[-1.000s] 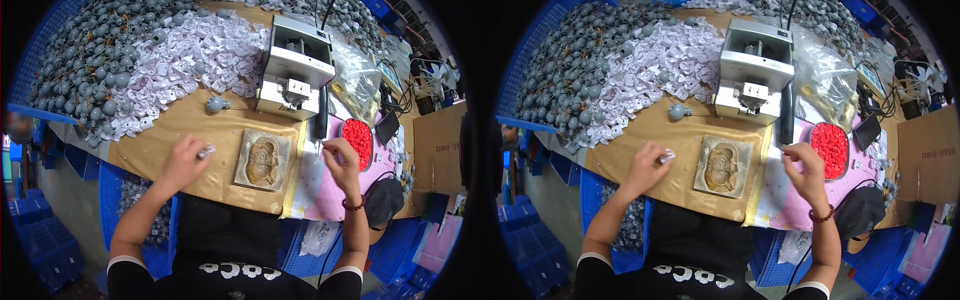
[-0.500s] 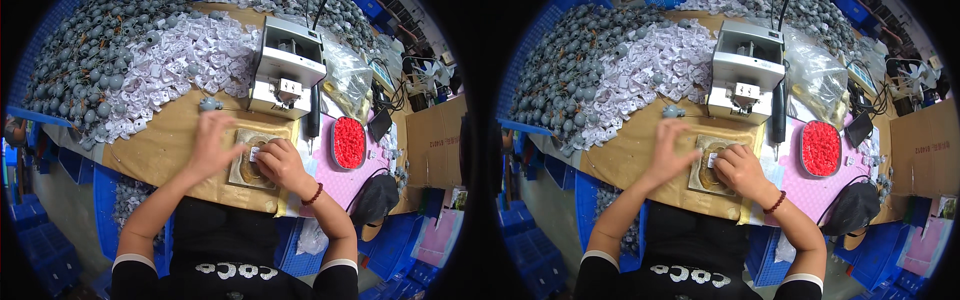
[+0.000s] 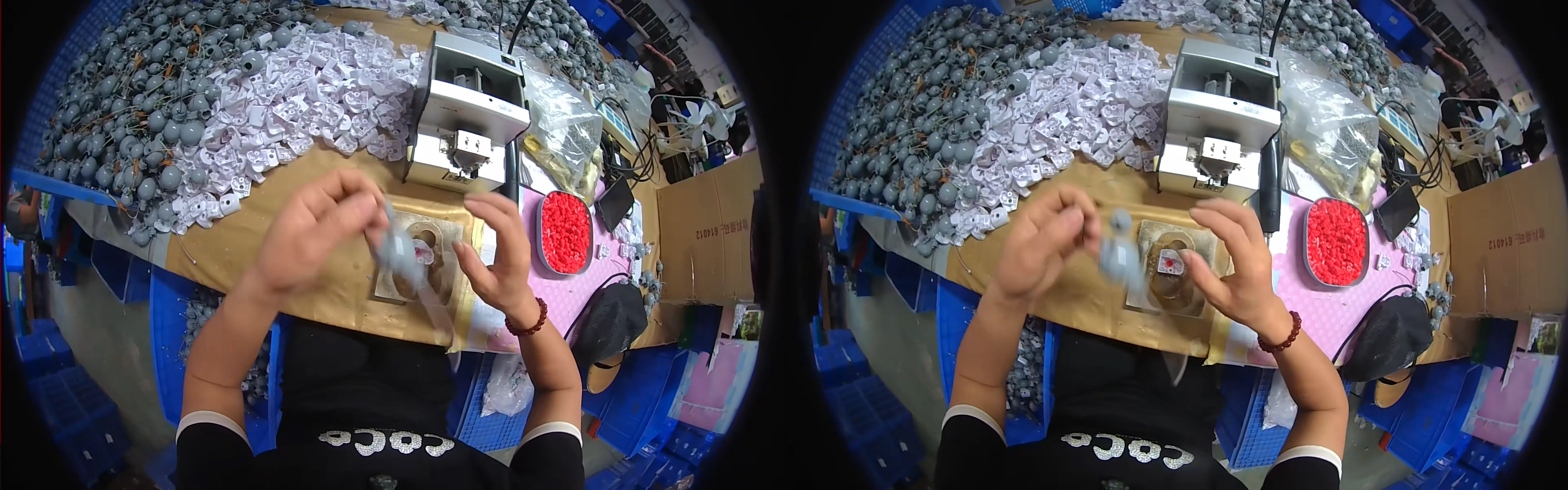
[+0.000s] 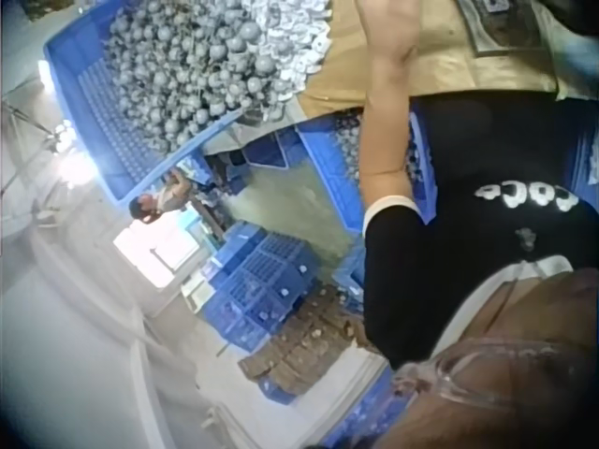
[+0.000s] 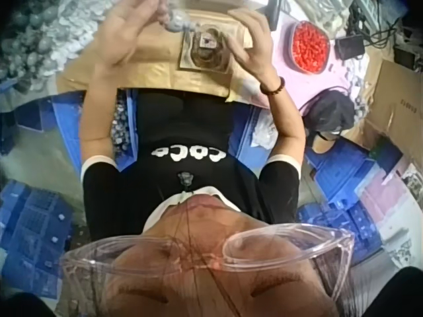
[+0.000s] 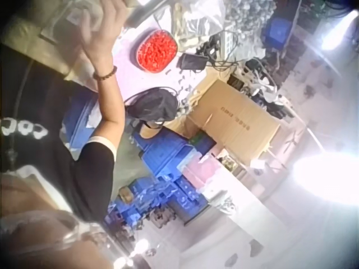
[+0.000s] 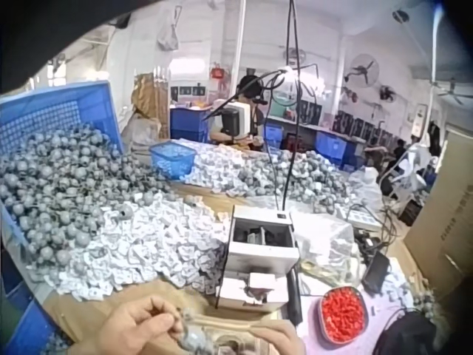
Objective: Assembling small plastic toy components by placing parts into a jig and securing them with an electric screwdriver.
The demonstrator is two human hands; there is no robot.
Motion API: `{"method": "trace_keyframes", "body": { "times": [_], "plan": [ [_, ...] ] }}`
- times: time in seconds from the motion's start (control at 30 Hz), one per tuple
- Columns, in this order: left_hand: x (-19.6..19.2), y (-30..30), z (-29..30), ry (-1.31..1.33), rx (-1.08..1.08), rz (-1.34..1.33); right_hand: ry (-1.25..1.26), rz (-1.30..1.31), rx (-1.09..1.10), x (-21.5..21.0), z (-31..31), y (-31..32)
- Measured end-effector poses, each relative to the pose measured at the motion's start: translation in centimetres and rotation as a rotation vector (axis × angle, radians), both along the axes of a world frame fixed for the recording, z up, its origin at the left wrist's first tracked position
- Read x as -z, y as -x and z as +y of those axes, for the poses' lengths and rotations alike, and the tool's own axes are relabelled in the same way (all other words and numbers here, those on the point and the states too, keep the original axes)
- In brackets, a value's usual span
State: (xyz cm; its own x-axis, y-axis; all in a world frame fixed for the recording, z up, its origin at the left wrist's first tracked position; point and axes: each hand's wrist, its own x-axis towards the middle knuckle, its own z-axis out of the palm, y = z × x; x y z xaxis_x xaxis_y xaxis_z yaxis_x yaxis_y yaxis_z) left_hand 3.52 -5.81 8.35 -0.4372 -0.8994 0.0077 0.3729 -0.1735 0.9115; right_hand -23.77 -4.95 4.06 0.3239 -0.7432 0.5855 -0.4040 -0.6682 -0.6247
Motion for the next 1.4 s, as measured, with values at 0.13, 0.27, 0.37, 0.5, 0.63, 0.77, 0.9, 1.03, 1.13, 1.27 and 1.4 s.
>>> {"method": "trace_keyframes", "body": {
  "times": [0.13,0.27,0.37,0.5,0.63,0.77,0.9,1.03,1.13,1.27,1.4],
  "plan": [
    [0.5,2.3,3.7,-0.277,0.342,0.346,-0.432,-0.250,-0.375,-2.6,1.0,-1.1],
    [3.6,3.7,5.5,-0.554,0.305,0.516,-1.129,-0.560,-0.408,-1.1,3.2,0.1],
    [5.4,3.5,7.2,-0.682,0.237,0.403,-1.169,-0.369,-0.170,0.1,3.6,0.8],
    [7.7,3.1,8.5,-0.177,0.053,-0.343,-0.280,0.251,-0.073,2.5,3.1,0.9],
    [8.1,3.4,8.7,0.554,-0.121,-0.871,0.021,0.482,-0.043,3.7,2.3,-1.2],
    [8.3,3.7,8.1,0.747,-0.138,-0.971,0.050,0.601,-0.073,3.7,1.7,-1.9],
    [7.8,4.1,7.6,0.787,-0.107,-0.987,0.081,0.709,-0.121,2.8,2.0,-1.7],
    [7.7,3.3,7.4,0.799,-0.085,-1.045,0.119,0.673,-0.130,3.5,2.2,-1.0],
    [8.1,3.3,7.1,0.809,-0.107,-1.032,0.125,0.578,-0.068,4.9,2.1,-0.5],
    [8.0,3.5,6.9,0.804,-0.107,-1.041,0.119,0.517,-0.063,5.3,1.9,-0.2],
    [7.9,3.3,7.0,0.802,-0.101,-1.028,0.128,0.503,-0.084,4.9,1.5,-0.5]
  ]
}}
